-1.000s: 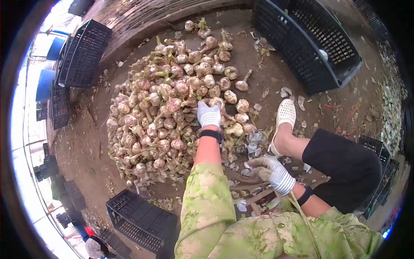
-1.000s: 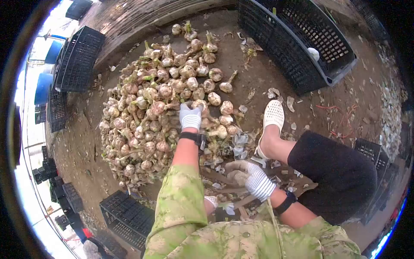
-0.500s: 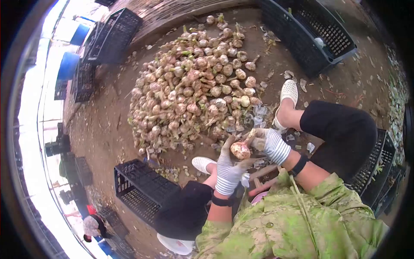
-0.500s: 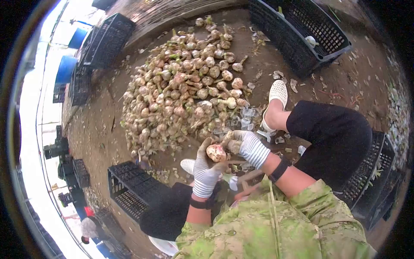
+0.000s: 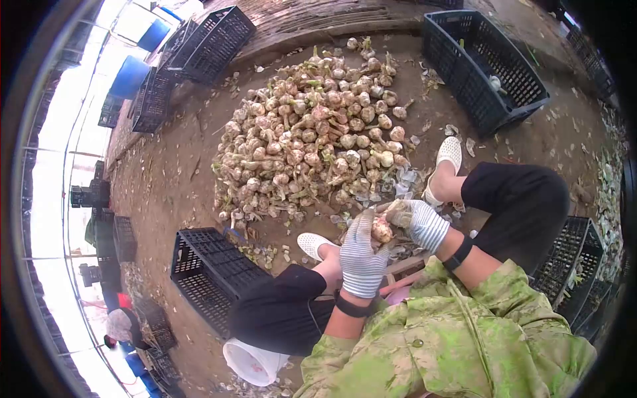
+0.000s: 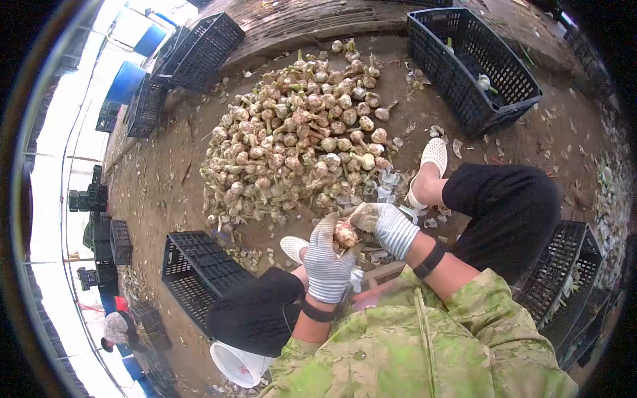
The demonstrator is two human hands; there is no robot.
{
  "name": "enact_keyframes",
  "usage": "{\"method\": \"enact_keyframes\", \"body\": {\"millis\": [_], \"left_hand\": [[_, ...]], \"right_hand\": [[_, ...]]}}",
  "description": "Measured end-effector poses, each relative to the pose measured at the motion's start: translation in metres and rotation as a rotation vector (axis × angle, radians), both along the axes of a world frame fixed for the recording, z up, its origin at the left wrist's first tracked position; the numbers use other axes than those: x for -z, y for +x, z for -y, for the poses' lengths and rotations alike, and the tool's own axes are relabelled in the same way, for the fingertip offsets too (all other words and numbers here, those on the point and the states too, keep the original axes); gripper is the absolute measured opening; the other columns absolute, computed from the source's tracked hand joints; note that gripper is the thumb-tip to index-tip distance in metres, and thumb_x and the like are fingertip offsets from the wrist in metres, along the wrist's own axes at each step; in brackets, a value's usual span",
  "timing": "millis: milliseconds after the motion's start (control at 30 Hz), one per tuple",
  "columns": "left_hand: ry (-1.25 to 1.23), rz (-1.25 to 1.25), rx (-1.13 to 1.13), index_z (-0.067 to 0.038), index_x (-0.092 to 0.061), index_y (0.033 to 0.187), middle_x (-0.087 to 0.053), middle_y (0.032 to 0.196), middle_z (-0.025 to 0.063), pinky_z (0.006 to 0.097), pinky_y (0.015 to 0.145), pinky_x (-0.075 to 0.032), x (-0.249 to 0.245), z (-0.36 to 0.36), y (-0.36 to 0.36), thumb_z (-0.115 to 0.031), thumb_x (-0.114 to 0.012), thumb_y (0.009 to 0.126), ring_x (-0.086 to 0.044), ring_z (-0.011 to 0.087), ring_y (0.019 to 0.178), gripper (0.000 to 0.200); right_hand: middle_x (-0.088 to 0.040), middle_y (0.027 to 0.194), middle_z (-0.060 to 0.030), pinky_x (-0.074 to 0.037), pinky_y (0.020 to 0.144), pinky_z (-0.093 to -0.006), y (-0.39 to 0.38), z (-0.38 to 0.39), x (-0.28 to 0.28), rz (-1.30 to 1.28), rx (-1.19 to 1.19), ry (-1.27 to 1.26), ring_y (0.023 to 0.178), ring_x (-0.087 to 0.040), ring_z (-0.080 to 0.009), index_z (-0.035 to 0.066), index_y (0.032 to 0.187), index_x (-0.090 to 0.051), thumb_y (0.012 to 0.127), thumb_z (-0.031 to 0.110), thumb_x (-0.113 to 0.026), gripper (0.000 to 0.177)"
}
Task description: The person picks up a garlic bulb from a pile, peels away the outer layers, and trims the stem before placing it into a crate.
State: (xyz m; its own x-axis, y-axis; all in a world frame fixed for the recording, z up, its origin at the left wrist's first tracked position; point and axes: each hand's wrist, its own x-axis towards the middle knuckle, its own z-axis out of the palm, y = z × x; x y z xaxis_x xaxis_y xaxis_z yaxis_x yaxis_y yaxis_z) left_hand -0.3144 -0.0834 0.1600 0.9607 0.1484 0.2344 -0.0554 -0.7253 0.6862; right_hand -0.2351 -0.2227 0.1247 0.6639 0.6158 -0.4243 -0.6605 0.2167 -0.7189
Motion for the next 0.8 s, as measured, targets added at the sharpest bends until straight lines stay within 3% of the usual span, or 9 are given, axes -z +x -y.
{"method": "enact_keyframes", "body": {"millis": [200,367,400,500,567,633,700,767,800], "left_hand": [[-0.384,-0.033,-0.021,0.002,-0.049,0.112,-0.057,0.101,0.0137,0.029,0.078,-0.048,-0.013,0.002,-0.002,-0.008,-0.074,0.065,-0.059,0.0212,0.089,0.055],[-1.34,-0.27,-0.329,-0.002,-0.052,0.104,-0.058,0.089,0.0088,0.0331,0.069,-0.051,0.007,-0.006,-0.006,-0.032,-0.063,0.08,-0.058,0.0201,0.076,0.04],[-1.341,-0.272,-0.329,-0.002,-0.052,0.104,-0.058,0.089,0.0088,0.0331,0.069,-0.051,0.007,-0.007,-0.009,-0.032,-0.063,0.08,-0.058,0.0201,0.076,0.04],[-1.835,-0.487,-0.47,-0.005,-0.055,0.098,-0.059,0.09,0.0088,0.036,0.064,-0.051,0.003,-0.011,-0.009,-0.05,-0.054,0.082,-0.059,0.0238,0.079,0.048],[-1.867,-0.436,-0.356,-0.003,-0.05,0.109,-0.056,0.102,0.0109,0.0354,0.067,-0.052,0.006,-0.011,-0.003,-0.043,-0.054,0.084,-0.059,0.024,0.085,0.048],[-1.105,-0.221,-0.259,-0.001,-0.039,0.124,-0.05,0.115,0.0127,0.0336,0.074,-0.051,-0.002,-0.007,0.003,-0.032,-0.058,0.084,-0.057,0.022,0.09,0.054],[-0.882,-0.138,-0.136,-0.002,-0.027,0.133,-0.043,0.121,0.0134,0.0292,0.078,-0.049,-0.009,0.001,-0.004,-0.021,-0.061,0.083,-0.054,0.0197,0.091,0.064],[-1.003,-0.077,-0.022,0.002,-0.026,0.132,-0.047,0.11,0.0101,0.0257,0.074,-0.049,0.002,0.015,-0.011,-0.014,-0.071,0.076,-0.053,0.0166,0.091,0.073],[-0.879,-0.13,-0.147,0.002,-0.035,0.128,-0.052,0.101,0.0088,0.0242,0.071,-0.048,0.004,0.015,-0.01,-0.015,-0.068,0.079,-0.054,0.0135,0.086,0.062]], "right_hand": [[-0.063,0.096,-0.0033,-0.047,0.07,-0.023,-0.001,0.005,-0.02,0.109,-0.192,-0.108,0.079,-0.055,-0.0077,0.0,0.097,-0.062,0.08,0.017,-0.066,0.025],[-0.063,0.09,-0.004,-0.048,0.068,-0.0265,-0.018,-0.005,-0.01,0.225,-0.15,0.033,0.08,-0.056,-0.0095,0.001,0.101,-0.057,0.075,0.004,-0.065,0.028],[-0.062,0.085,-0.0041,-0.048,0.068,-0.0279,-0.021,-0.008,-0.001,0.631,-0.142,-0.214,0.08,-0.055,-0.0106,0.001,0.096,-0.057,0.074,-0.001,-0.061,0.022],[-0.061,0.083,-0.0039,-0.048,0.065,-0.0286,-0.02,-0.005,0.013,0.764,-0.122,-0.288,0.078,-0.054,-0.0096,0.002,0.096,-0.057,0.075,-0.002,-0.058,0.021],[-0.061,0.081,-0.0043,-0.048,0.061,-0.0277,-0.012,0.0,-0.038,0.822,-0.245,-0.45,0.075,-0.054,-0.0082,0.001,0.093,-0.058,0.077,-0.002,-0.058,0.017],[-0.061,0.077,-0.0021,-0.047,0.059,-0.0254,-0.009,0.001,-0.022,0.413,0.026,-0.255,0.071,-0.053,-0.0061,0.0,0.092,-0.059,0.076,0.0,-0.061,0.016],[-0.061,0.074,-0.0024,-0.046,0.06,-0.026,-0.013,0.001,-0.019,0.223,0.068,-0.2,0.068,-0.054,-0.0086,0.001,0.09,-0.06,0.074,0.004,-0.065,0.017],[-0.061,0.074,-0.0043,-0.046,0.062,-0.0281,-0.027,0.001,-0.027,0.864,-0.062,-0.303,0.068,-0.057,-0.0132,0.003,0.09,-0.06,0.073,0.003,-0.066,0.018],[-0.061,0.074,-0.0068,-0.046,0.063,-0.0307,-0.038,-0.004,-0.017,0.95,-0.078,-0.342,0.068,-0.058,-0.0176,0.005,0.09,-0.061,0.073,0.001,-0.064,0.018]]}}
